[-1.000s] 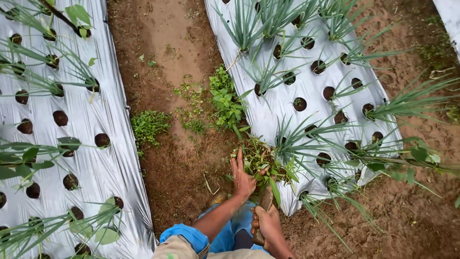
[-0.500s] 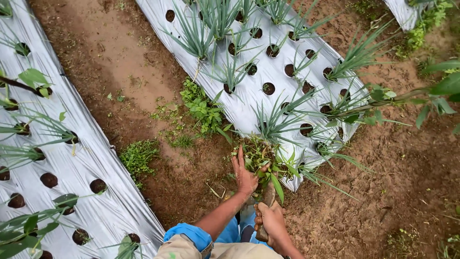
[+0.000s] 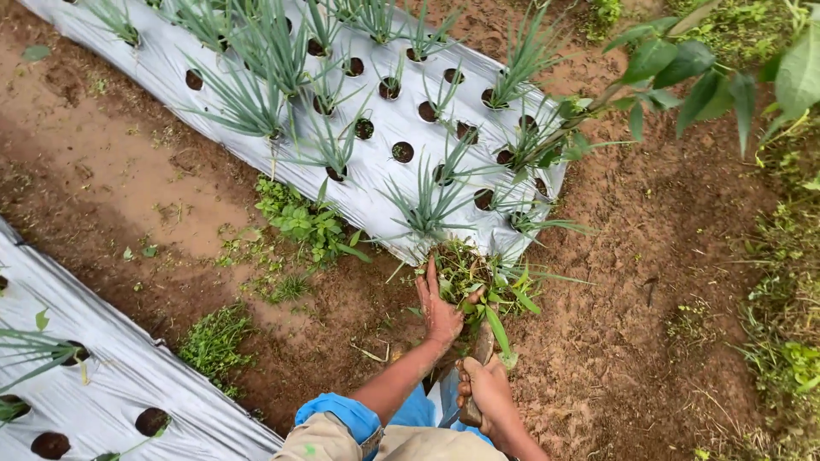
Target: Weeding an agricultural field between rows of plants covered in plastic mulch using a hand hoe and manual pulling.
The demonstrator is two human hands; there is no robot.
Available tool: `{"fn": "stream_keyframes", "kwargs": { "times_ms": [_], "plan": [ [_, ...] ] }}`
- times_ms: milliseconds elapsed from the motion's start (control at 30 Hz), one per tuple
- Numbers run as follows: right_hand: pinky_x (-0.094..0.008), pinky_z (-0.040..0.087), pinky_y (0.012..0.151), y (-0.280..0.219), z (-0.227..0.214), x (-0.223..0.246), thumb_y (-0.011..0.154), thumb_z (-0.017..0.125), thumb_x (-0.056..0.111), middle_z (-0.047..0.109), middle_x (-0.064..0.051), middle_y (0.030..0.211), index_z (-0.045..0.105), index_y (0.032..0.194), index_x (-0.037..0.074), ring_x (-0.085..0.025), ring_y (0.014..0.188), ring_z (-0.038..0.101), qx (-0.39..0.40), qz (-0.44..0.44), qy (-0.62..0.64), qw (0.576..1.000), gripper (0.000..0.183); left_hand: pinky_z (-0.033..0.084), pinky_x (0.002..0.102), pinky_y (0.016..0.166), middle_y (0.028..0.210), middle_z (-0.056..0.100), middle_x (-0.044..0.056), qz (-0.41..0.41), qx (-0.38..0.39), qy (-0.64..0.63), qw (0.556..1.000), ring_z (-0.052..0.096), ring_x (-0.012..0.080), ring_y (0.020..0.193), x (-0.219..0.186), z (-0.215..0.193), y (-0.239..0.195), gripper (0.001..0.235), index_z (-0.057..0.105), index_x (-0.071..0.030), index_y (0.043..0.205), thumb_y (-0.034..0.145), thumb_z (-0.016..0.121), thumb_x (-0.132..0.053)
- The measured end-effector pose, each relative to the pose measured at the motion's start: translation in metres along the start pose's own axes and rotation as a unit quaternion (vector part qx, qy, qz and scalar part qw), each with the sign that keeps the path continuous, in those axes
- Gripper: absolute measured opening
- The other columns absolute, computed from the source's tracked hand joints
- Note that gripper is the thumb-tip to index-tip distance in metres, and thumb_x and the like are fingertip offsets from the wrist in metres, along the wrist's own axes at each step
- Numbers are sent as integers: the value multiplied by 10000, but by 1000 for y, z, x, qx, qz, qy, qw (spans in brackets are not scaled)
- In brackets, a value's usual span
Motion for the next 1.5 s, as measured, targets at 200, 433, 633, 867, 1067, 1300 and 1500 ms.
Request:
{"fn": "stream_keyframes", "kwargs": {
  "times_ms": [200,433,633,867,1067,1300,1500],
  "plan": [
    [-298,441,368,0,-45,14,1094,506,64,532,-114,645,526,944,6,-208,456,472,6,-44,20,999,162,588,395,931,1733,3,140,20,81,17,996,-35,398,1574,-25,52,-20,1173,168,-450,1593,751,597,244],
    [-313,442,380,24,-108,24,1081,532,52,546,-124,651,554,932,-41,-215,468,480,-31,-45,102,993,177,185,606,1210,1731,72,141,59,151,83,983,3,397,1576,-32,134,-43,1243,157,-421,1615,691,590,288],
    [-299,423,346,38,-172,36,1054,518,10,509,-90,608,523,813,3,-182,439,439,-33,-50,179,982,241,417,513,1109,1703,67,246,95,213,125,964,16,431,1566,-41,206,-71,1273,90,-409,1621,716,789,151],
    [-302,432,351,52,-256,50,1029,543,15,537,-116,592,567,798,-22,-197,427,457,-74,-65,212,972,235,501,410,1000,1724,60,155,129,274,128,944,25,445,1558,-43,303,-110,1296,108,-393,1617,648,615,302],
    [-313,401,336,53,-314,48,991,532,21,455,-82,675,400,897,74,-176,473,442,-122,-59,309,942,170,208,512,1190,1720,159,119,163,334,117,921,29,439,1563,-34,368,-159,1146,137,-328,1636,711,628,138],
    [-331,341,304,44,-372,37,885,539,2,384,-45,552,393,712,125,-151,408,388,-188,-113,377,900,257,585,382,917,1727,60,169,135,423,101,890,73,428,1556,-35,425,-225,1175,112,-366,1621,753,680,187],
    [-306,348,425,-16,-409,57,1025,549,231,695,-159,915,464,1081,86,-178,476,480,-222,62,349,909,177,580,443,849,1735,58,136,114,499,157,844,-26,437,1572,-46,452,-272,1065,76,-386,1617,864,751,-54]
  ]
}}
Point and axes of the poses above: each hand's wrist, its own y-axis towards the middle knuckle, its own z-axis out of the palm, x = y × z, the point moved 2 cm from there along y, towards the middle knuckle
